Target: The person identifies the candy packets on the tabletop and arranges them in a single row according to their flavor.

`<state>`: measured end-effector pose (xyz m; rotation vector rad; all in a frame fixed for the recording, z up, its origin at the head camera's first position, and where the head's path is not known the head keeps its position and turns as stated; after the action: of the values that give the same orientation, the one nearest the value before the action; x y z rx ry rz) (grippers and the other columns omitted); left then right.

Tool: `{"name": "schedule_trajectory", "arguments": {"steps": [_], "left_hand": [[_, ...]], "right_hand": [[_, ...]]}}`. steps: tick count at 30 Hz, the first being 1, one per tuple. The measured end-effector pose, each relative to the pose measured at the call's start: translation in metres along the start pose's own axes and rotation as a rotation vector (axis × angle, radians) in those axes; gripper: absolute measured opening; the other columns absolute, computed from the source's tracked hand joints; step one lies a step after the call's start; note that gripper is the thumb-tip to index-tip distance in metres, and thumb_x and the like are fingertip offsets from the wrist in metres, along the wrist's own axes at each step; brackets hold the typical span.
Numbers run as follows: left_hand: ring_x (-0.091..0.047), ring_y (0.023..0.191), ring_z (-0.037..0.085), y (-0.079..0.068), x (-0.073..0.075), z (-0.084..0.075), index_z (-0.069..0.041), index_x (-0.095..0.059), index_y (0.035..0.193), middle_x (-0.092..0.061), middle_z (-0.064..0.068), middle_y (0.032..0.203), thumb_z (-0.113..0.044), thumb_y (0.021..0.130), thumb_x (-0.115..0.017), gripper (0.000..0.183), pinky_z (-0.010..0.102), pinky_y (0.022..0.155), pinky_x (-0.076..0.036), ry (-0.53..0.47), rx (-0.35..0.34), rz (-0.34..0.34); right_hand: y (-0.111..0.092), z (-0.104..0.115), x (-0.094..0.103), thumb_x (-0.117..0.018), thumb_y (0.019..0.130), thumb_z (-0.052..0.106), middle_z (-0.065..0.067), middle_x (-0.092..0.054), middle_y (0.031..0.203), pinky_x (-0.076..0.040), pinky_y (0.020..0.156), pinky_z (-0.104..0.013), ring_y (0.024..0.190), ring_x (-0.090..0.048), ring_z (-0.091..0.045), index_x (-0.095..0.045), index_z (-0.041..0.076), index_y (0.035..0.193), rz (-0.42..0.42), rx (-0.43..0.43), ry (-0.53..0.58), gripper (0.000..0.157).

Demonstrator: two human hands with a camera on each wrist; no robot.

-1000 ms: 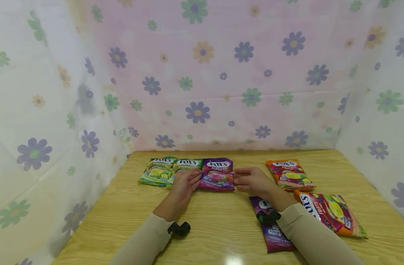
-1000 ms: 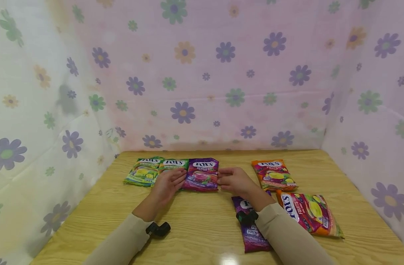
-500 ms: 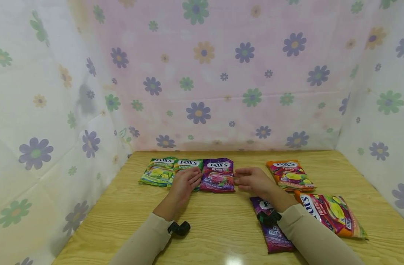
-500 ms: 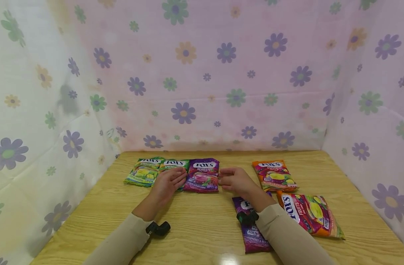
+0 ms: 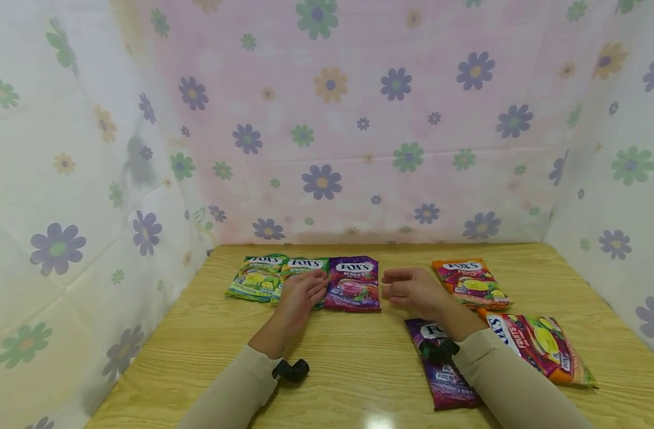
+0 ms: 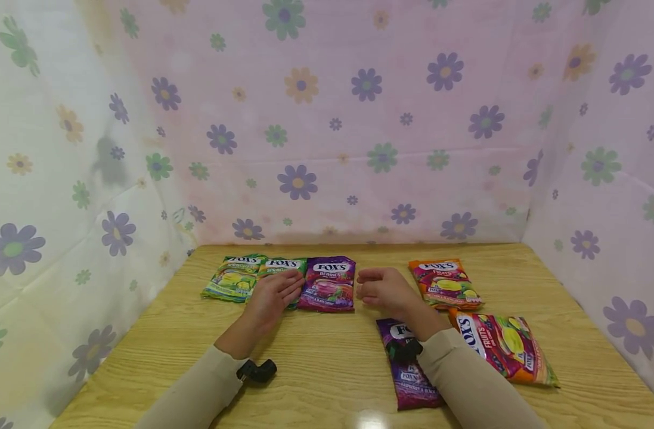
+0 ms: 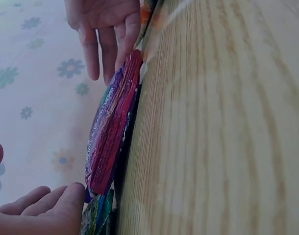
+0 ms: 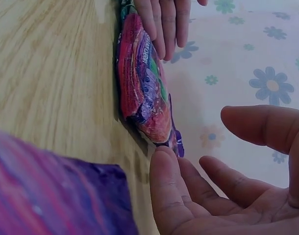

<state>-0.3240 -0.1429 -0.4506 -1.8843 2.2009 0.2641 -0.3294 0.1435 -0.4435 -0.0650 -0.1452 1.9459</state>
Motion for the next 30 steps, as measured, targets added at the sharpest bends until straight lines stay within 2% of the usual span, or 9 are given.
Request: {"name": "schedule_trajectory", "arguments": {"steps": [5, 9, 14, 19, 22, 26, 30], "left_hand": [[-0.042, 0.147, 0.043, -0.003, -0.007, -0.002, 0.013, -0.038, 0.152, -0.043, 0.033, 0.156, -0.003, 0.105, -0.049, 0.051, 0.053, 0.12, -0.037, 0.112, -0.057, 0.034], [-0.047, 0.144, 0.041, -0.005, -0.014, -0.005, 0.008, -0.046, 0.149, -0.049, 0.03, 0.152, -0.005, 0.103, -0.052, 0.048, 0.052, 0.117, -0.042, 0.177, -0.073, 0.058], [-0.051, 0.141, 0.041, -0.009, -0.028, -0.006, 0.01, -0.045, 0.148, -0.049, 0.031, 0.151, -0.004, 0.104, -0.049, 0.047, 0.053, 0.116, -0.044, 0.203, -0.027, 0.106], [-0.053, 0.139, 0.041, -0.021, -0.047, -0.004, 0.009, -0.046, 0.148, -0.051, 0.028, 0.15, -0.007, 0.104, -0.051, 0.047, 0.048, 0.115, -0.046, 0.199, 0.036, 0.167], [-0.055, 0.137, 0.04, -0.027, -0.059, -0.002, 0.009, -0.046, 0.147, -0.051, 0.03, 0.148, -0.008, 0.104, -0.052, 0.047, 0.048, 0.114, -0.047, 0.182, 0.058, 0.203], [-0.059, 0.134, 0.04, -0.035, -0.074, 0.001, 0.012, -0.044, 0.147, -0.052, 0.032, 0.147, -0.009, 0.106, -0.05, 0.046, 0.047, 0.112, -0.048, 0.147, 0.094, 0.234], [-0.06, 0.132, 0.04, -0.044, -0.089, 0.005, 0.011, -0.046, 0.146, -0.054, 0.03, 0.146, -0.009, 0.107, -0.05, 0.044, 0.045, 0.11, -0.05, 0.124, 0.14, 0.251]], "right_hand": [[-0.003, 0.007, 0.002, -0.052, 0.105, 0.003, -0.031, -0.039, 0.158, -0.045, 0.113, -0.052, 0.139, -0.052, -0.044, -0.036, -0.01, 0.154, 0.03, 0.026, -0.007, 0.053], [-0.006, 0.012, 0.004, -0.053, 0.106, 0.005, -0.029, -0.039, 0.159, -0.045, 0.114, -0.051, 0.141, -0.049, -0.043, -0.039, -0.006, 0.155, 0.038, 0.039, -0.046, 0.052], [-0.013, 0.024, 0.004, -0.059, 0.105, 0.011, -0.025, -0.044, 0.158, -0.051, 0.11, -0.046, 0.141, -0.051, -0.04, -0.046, 0.001, 0.152, 0.033, 0.066, -0.14, 0.05], [-0.025, 0.037, 0.009, -0.066, 0.103, 0.022, -0.018, -0.048, 0.157, -0.053, 0.108, -0.043, 0.142, -0.051, -0.037, -0.049, 0.006, 0.152, 0.043, 0.099, -0.222, 0.055], [-0.035, 0.042, 0.016, -0.067, 0.102, 0.025, -0.016, -0.049, 0.156, -0.053, 0.107, -0.043, 0.141, -0.052, -0.037, -0.049, 0.007, 0.152, 0.037, 0.114, -0.241, 0.056], [-0.051, 0.047, 0.03, -0.066, 0.103, 0.026, -0.02, -0.047, 0.156, -0.055, 0.105, -0.044, 0.14, -0.052, -0.04, -0.044, 0.005, 0.154, 0.036, 0.13, -0.265, 0.06], [-0.068, 0.046, 0.047, -0.067, 0.102, 0.028, -0.023, -0.047, 0.155, -0.059, 0.098, -0.045, 0.137, -0.054, -0.041, -0.042, 0.002, 0.154, 0.032, 0.091, -0.283, 0.064]]}}
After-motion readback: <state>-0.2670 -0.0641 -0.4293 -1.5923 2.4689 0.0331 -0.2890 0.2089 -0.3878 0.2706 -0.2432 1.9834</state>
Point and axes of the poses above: each hand's wrist, its own y-axis towards the middle knuckle, its own x-axis out of the back of the hand, z = x × y, the point moved 2 cm from there along y, towards the middle knuckle
